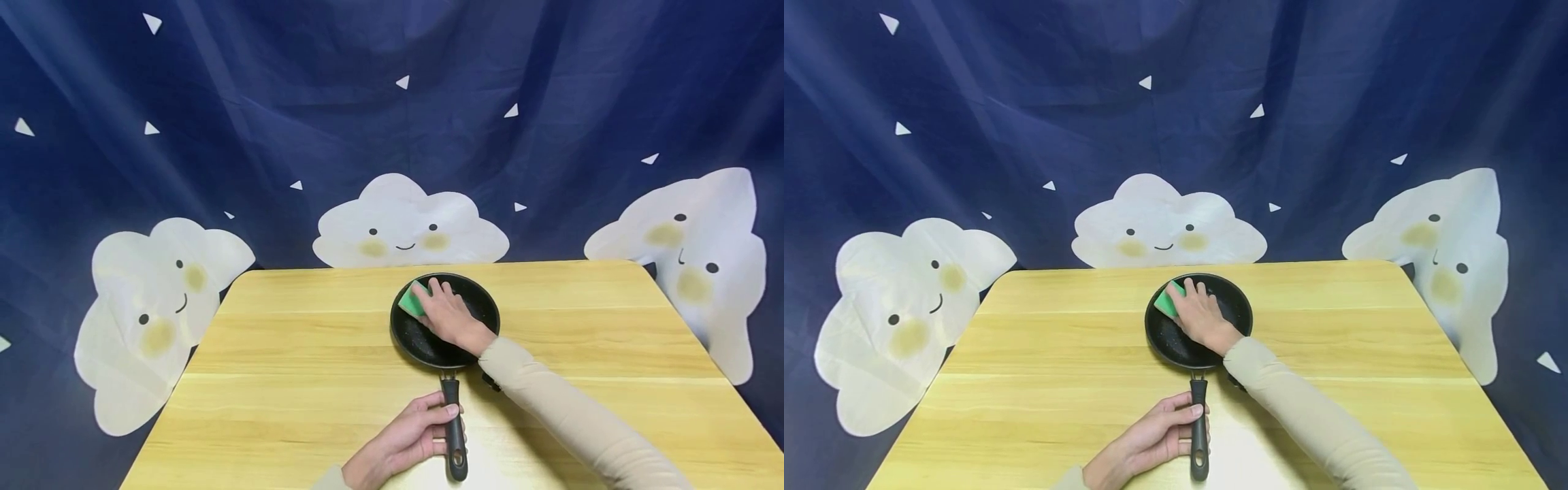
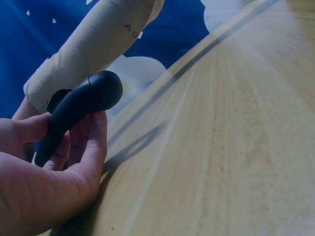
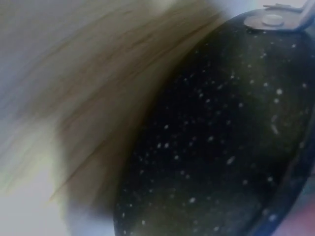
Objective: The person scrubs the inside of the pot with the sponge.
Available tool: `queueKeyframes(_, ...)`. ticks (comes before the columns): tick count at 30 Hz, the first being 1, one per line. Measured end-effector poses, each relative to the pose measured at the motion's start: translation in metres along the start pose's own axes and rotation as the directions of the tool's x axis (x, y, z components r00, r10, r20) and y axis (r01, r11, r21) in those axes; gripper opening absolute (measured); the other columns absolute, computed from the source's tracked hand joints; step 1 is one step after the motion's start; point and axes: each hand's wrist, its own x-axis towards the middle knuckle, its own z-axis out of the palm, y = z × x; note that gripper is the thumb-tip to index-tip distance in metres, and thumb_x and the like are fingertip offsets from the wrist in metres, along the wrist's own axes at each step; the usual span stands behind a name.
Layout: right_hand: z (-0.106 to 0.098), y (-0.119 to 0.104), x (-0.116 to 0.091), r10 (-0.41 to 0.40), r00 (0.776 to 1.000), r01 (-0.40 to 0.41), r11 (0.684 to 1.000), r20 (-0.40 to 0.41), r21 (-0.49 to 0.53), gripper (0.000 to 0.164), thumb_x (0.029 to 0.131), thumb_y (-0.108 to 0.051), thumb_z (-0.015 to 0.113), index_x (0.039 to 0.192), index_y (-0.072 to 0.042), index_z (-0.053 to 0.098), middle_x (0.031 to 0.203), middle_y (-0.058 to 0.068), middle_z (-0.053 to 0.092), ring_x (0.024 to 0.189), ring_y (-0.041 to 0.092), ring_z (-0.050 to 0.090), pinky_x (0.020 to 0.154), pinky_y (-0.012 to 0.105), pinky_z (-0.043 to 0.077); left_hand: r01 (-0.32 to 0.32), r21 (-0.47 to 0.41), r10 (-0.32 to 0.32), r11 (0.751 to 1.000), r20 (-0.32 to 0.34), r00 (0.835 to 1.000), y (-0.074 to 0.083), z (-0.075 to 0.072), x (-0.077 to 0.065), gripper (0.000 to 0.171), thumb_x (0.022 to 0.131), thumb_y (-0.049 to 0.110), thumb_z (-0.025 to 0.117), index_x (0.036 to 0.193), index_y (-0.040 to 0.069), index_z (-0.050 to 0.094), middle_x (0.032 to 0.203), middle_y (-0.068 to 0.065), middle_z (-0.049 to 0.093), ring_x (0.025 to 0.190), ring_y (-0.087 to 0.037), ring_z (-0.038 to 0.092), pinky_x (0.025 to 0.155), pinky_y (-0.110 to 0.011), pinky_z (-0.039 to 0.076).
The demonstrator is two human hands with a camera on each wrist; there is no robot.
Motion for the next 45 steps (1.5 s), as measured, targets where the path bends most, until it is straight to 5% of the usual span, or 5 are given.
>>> queueKeyframes(11, 0.002, 0.009, -0.005, 0.002, 1.0, 0.0, 0.991, 0.012, -0.137, 0.049, 0.089, -0.02, 0.082, 0.127, -0.015, 0.051, 0.119, 0.02, 0.049, 0.09, 0.037, 0.049, 0.063, 0.046, 0.046, -0.004, 0.005, 0.004, 1.0, -0.005, 1.0, 0.0, 0.002, 0.0, 0.025, 0.103, 0.017, 0.063, 0.123, 0.004, 0.055, 0.096, -0.001, 0.061, 0.085, -0.013, 0.066, 0.076, -0.032, 0.057)
queueKeyframes(32, -0.01, 0.031, -0.018, -0.023, 0.999, 0.029, 0.985, 0.038, -0.171, 0.043, 0.092, -0.025, 0.08, 0.133, -0.023, 0.064, 0.12, 0.022, 0.058, 0.094, 0.04, 0.057, 0.064, 0.051, 0.052, 0.006, 0.007, -0.006, 1.0, -0.014, 1.0, 0.002, 0.002, -0.001, 0.021, 0.103, 0.017, 0.062, 0.119, 0.006, 0.057, 0.096, -0.001, 0.062, 0.085, -0.012, 0.066, 0.076, -0.032, 0.058)
queueKeyframes(45, -0.017, 0.037, -0.024, -0.006, 0.998, 0.018, 0.98, 0.06, -0.199, 0.042, 0.089, -0.025, 0.082, 0.129, -0.018, 0.072, 0.121, 0.02, 0.063, 0.088, 0.039, 0.059, 0.062, 0.054, 0.055, 0.02, 0.008, -0.02, 1.0, -0.014, 1.0, 0.004, 0.002, -0.001, 0.026, 0.103, 0.017, 0.061, 0.125, 0.003, 0.055, 0.1, -0.001, 0.061, 0.086, -0.012, 0.065, 0.077, -0.033, 0.057)
